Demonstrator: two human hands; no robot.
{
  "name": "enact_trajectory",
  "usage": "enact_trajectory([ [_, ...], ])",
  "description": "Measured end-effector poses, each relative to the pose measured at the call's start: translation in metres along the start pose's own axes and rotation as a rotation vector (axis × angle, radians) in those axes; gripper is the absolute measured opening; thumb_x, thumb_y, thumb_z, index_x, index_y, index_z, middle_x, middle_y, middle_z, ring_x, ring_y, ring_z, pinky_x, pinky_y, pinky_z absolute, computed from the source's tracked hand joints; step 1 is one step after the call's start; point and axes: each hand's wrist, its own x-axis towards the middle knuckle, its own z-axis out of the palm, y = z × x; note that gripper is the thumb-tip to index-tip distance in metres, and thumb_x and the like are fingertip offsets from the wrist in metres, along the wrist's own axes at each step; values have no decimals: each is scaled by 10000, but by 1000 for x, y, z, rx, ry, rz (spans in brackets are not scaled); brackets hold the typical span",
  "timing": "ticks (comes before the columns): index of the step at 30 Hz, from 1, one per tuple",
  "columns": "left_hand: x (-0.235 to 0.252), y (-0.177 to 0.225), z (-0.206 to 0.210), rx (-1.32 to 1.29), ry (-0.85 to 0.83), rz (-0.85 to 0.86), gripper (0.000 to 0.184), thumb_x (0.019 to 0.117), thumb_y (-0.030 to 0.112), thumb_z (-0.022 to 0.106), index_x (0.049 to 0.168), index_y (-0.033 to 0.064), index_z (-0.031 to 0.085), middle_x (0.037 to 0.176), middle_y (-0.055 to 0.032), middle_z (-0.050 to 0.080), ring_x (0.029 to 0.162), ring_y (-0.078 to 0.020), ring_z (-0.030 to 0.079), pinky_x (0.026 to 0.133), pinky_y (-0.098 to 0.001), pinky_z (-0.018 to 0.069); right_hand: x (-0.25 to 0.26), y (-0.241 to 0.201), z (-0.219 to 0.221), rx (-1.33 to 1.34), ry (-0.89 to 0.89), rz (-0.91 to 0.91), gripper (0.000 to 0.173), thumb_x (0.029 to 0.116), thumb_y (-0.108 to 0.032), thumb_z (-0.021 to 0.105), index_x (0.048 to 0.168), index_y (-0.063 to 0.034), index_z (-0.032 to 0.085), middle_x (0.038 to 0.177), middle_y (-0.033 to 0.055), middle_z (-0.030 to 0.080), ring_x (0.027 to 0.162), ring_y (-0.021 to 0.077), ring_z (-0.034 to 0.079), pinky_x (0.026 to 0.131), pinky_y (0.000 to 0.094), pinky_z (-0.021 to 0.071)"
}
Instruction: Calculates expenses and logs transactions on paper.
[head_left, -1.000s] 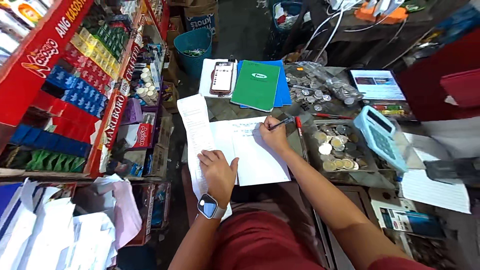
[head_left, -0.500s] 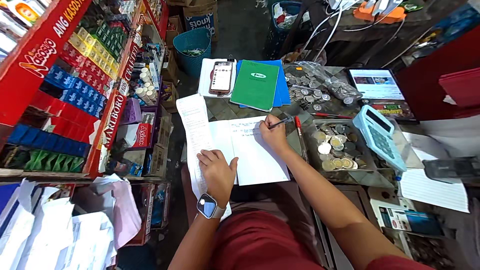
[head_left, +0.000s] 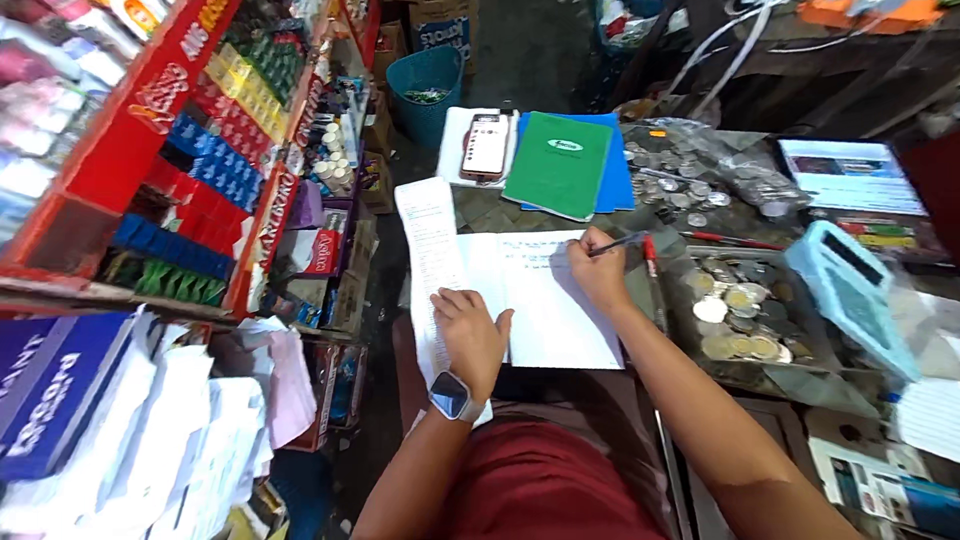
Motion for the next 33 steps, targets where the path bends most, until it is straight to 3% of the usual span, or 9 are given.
enact_trajectory([
  [4, 0, 2, 6, -4, 48, 5, 820, 953, 645, 511, 1315, -86, 597, 1419, -428, 468, 1335, -588, 460, 1045, -610, 437, 3, 0, -2, 23, 10, 33, 277, 933, -51, 582, 705, -78, 427, 593, -48, 409, 504, 3, 437, 522, 179, 420],
  [8, 1, 5, 1, 16, 8, -2, 817, 961, 646, 494, 1330, -77, 585, 1438, -419, 456, 1350, -584, 444, 1059, -593, 424, 4, -5, -4, -35, -44, 48, 274, 942, -53, 573, 710, -52, 427, 629, -14, 403, 538, 35, 421, 544, 201, 392],
  [13, 1, 6, -1, 12, -21, -1, 821, 973, 638, 481, 1355, -85, 561, 1451, -426, 434, 1358, -587, 432, 1073, -594, 414, 9, -7, -14, 103, -58, 176, 267, 947, -36, 575, 747, -118, 418, 592, -70, 413, 466, 6, 460, 487, 177, 459],
  [25, 1, 5, 2, 35, 10, -6, 833, 960, 655, 489, 1330, -85, 582, 1438, -424, 453, 1348, -581, 450, 1060, -587, 425, 3, -7, -13, 150, -36, 101, 298, 927, -16, 580, 705, -133, 419, 555, -96, 428, 464, -26, 470, 489, 148, 452],
  [30, 1, 0, 5, 8, 20, 11, 834, 948, 647, 530, 1324, -96, 581, 1419, -451, 444, 1333, -615, 442, 1041, -624, 432, -1, -13, -15, 173, -49, 124, 248, 969, -78, 624, 765, -60, 484, 612, -22, 526, 493, 43, 546, 511, 218, 518],
  [33, 2, -3, 5, 35, 33, 18, 844, 939, 662, 530, 1316, -91, 585, 1400, -450, 462, 1320, -611, 458, 1013, -627, 450, 0, -7, -13, 153, -58, 97, 287, 973, -73, 600, 726, -74, 453, 591, -23, 477, 492, 43, 500, 509, 214, 481],
])
